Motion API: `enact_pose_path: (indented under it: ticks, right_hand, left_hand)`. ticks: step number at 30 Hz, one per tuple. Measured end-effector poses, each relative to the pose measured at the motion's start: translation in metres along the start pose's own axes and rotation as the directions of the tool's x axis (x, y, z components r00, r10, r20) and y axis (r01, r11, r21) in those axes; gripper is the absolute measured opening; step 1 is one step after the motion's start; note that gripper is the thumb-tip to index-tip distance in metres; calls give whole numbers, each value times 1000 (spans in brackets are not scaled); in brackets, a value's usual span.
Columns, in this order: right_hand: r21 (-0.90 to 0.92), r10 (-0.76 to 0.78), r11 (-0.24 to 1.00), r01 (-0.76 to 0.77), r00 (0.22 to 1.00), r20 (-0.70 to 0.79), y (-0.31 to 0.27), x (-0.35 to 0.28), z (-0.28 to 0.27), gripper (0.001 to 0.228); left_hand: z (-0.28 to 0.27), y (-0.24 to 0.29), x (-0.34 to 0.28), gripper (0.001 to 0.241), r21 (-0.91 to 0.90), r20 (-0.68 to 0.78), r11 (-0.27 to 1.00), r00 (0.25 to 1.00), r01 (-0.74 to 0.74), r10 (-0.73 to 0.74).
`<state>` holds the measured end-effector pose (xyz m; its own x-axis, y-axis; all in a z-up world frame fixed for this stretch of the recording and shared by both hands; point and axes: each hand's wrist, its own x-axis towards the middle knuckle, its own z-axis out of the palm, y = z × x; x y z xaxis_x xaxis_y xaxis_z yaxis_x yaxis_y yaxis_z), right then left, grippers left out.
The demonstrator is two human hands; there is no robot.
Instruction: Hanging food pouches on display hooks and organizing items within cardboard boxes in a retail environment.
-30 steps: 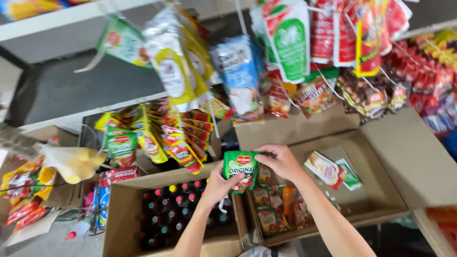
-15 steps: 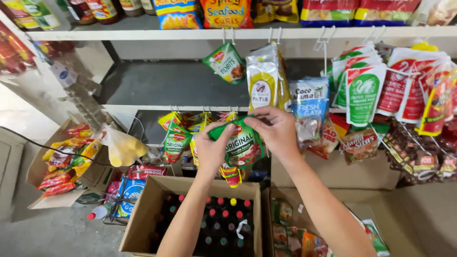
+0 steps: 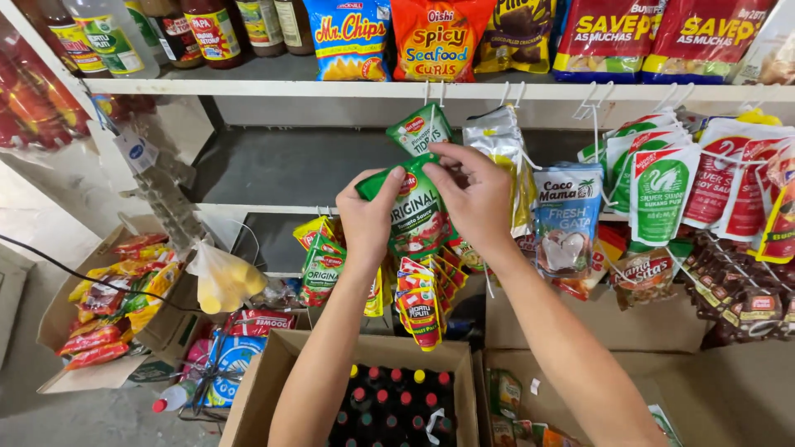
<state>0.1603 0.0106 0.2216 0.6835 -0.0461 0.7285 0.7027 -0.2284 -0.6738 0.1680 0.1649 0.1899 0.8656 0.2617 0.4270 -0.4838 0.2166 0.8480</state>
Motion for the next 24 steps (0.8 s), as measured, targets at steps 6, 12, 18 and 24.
enact_pose_path:
  ticks: [6, 12, 18, 24]
  right_hand:
    - [-43, -37, 998, 38, 999, 21, 6, 2, 6, 25]
    - [-45, -79, 996, 79, 997, 5, 5, -3, 10, 28]
    - [-158, -64, 986, 56, 997, -45, -8, -3, 14, 27]
    - [-74, -73, 995, 71, 997, -23, -1, 1, 17, 27]
  left_hand:
    - [-6, -30, 12, 21, -63, 13, 997, 999, 33, -32]
    - [-11, -29, 10, 21, -89, 47, 996, 999, 13, -9]
    - [-10, -24, 13, 20, -165, 40, 985, 999, 42, -35]
    - [-7, -34, 22, 20, -176, 66, 983, 997, 58, -47]
